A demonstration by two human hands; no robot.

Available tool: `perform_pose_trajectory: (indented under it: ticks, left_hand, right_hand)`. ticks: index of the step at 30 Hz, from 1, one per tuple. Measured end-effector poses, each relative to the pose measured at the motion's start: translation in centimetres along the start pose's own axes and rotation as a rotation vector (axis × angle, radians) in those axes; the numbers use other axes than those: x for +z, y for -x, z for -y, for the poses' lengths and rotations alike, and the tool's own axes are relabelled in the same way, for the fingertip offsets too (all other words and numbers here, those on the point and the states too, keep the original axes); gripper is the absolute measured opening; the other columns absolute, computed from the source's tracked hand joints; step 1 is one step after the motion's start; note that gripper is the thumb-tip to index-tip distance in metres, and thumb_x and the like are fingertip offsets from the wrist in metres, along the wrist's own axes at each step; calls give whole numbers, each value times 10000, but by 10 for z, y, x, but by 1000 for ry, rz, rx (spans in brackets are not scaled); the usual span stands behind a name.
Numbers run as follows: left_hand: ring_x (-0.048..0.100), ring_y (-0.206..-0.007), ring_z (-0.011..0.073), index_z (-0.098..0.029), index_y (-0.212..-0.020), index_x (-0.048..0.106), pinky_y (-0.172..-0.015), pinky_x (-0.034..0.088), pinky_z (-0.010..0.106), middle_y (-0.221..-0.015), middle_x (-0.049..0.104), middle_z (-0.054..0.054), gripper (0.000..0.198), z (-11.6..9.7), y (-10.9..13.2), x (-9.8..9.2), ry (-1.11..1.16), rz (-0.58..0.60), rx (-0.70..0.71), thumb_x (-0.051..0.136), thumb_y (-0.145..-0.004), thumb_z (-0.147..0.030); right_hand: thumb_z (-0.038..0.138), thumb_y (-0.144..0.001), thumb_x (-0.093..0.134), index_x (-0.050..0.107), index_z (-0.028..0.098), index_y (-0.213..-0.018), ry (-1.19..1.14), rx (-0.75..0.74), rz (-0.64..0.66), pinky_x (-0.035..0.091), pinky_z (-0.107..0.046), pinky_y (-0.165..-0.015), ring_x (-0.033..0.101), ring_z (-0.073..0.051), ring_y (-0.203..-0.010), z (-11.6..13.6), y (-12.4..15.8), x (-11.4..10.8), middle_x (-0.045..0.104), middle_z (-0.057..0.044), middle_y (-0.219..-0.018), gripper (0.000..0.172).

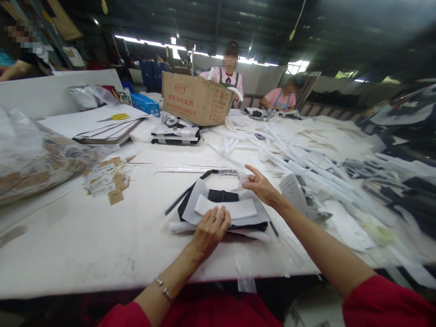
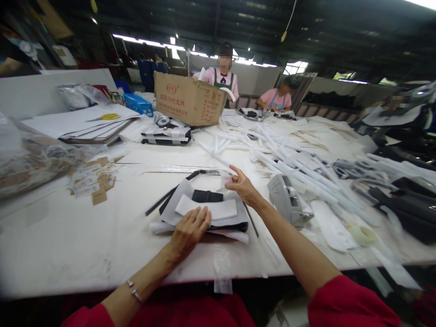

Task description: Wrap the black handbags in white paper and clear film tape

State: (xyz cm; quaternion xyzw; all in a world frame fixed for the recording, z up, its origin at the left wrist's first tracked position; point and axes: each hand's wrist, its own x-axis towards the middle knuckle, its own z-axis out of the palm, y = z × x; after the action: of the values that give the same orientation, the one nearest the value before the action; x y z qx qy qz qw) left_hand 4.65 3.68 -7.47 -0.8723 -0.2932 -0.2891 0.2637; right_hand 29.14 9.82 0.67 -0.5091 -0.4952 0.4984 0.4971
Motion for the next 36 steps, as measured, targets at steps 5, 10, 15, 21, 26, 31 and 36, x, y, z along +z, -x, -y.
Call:
perform_pose_trajectory:
  ticks: [5,10,15,21,26,31,36]
  left_hand:
    - [651,-1102,245,-132,-1207,580,-935,509,368,-1243,666,129,286,0,0,0,15,-7,-2,478,-940,-120]
    - [639,-1126,245,-137,-1241,554,-951,494,380,-1265,649,143,314,0,2,3,46,14,-7,478,-937,-110]
    - [627,-1146,250,-138,-1245,546,-945,497,381,-1285,635,152,310,0,3,3,50,48,-1,481,-942,-139]
    - [636,-1129,249,-134,-1221,565,-947,494,375,-1270,651,135,295,1,1,0,39,29,9,487,-937,-117]
    - [627,-1144,246,-145,-1240,554,-948,490,376,-1272,649,136,305,0,0,1,58,56,3,478,-944,-126]
    - [626,-1147,245,-144,-1240,558,-963,485,369,-1274,653,119,300,-1,1,0,33,57,6,472,-953,-140]
    - [636,-1131,246,-142,-1220,574,-941,498,363,-1270,659,107,283,0,1,0,15,29,5,474,-954,-139]
  right_hand:
    - [249,-683,763,333,185,-1486,163,26,43,514,-318,-798,674,-180,-816,14,45,3,744,-53,-924,913]
    - [275,-774,692,358,201,-1484,563,-63,65,538,-383,-851,697,-204,-845,10,84,12,752,-45,-925,789]
    - [287,-849,666,529,243,-1365,860,-490,335,478,-381,-1000,671,-213,-1046,0,155,35,744,-63,-1049,536]
    - [247,-912,610,658,225,-1131,865,-574,439,525,-262,-758,693,-158,-780,-23,222,37,745,-42,-880,226]
    - [182,-891,579,581,203,-1272,1133,-647,312,475,-483,-980,595,-279,-1140,-65,213,17,662,-126,-1226,382]
    - [92,-898,519,650,219,-1063,1050,-754,207,514,-422,-880,644,-217,-970,-82,201,18,729,-61,-1007,247]
    - [94,-910,519,650,209,-975,948,-774,208,455,-454,-1027,636,-200,-1047,-81,207,28,730,-40,-970,186]
